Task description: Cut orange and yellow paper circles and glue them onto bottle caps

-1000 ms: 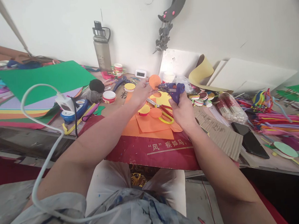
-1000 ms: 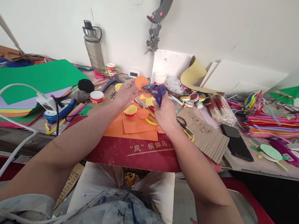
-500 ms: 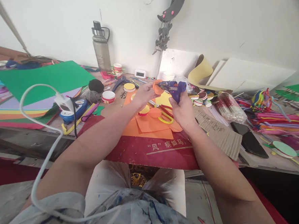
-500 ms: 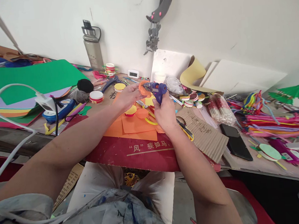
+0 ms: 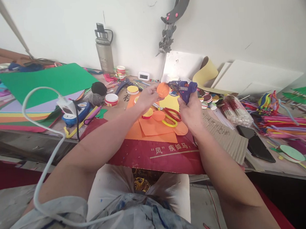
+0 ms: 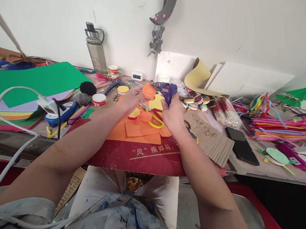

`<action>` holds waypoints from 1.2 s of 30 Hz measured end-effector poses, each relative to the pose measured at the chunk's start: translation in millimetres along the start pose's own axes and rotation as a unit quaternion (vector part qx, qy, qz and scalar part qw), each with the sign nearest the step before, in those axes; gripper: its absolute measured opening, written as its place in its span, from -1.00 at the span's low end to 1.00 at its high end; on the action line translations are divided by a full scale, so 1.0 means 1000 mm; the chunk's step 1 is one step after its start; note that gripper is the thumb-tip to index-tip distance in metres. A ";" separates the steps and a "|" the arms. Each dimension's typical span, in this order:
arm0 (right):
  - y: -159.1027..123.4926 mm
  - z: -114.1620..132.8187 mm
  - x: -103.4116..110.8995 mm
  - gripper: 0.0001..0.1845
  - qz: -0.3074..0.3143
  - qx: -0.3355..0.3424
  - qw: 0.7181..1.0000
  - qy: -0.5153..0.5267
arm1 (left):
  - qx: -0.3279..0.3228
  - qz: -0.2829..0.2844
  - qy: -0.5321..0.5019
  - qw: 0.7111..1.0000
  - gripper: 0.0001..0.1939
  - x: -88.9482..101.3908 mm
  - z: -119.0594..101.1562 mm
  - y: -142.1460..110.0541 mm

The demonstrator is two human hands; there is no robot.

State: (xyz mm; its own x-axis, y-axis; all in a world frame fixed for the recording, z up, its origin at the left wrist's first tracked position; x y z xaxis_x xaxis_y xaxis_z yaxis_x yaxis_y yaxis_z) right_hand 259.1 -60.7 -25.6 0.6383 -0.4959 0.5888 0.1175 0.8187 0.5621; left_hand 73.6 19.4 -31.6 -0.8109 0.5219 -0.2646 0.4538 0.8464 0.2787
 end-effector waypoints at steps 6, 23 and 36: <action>0.001 -0.003 0.002 -0.49 0.008 -0.003 1.000 0.005 | -0.013 -0.013 -0.006 1.000 -0.67 0.004 -0.004 0.000; -0.008 0.010 -0.003 -0.46 0.047 0.017 0.999 0.017 | -0.054 -0.062 -0.014 0.997 -0.67 0.011 -0.013 0.002; -0.009 0.012 -0.009 -0.49 0.058 0.017 0.998 0.013 | -0.033 0.027 0.000 0.999 -0.57 0.008 0.001 0.005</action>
State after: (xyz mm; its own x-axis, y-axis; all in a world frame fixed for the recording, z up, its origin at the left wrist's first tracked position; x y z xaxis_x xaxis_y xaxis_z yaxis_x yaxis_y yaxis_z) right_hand 242.8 -67.5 -29.1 0.6652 -0.3898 0.6369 0.0150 0.8597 0.5106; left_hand 70.0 27.3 -33.7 -0.7856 0.5671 -0.2473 0.4717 0.8077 0.3536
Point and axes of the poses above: each hand's wrist, its own y-axis towards the middle knuckle, its own x-axis out of the back of the hand, z = x × y, the point moved 3 cm from there along y, towards the middle knuckle, and after that the axes turned 9 degrees about z, right-handed, at the moved point
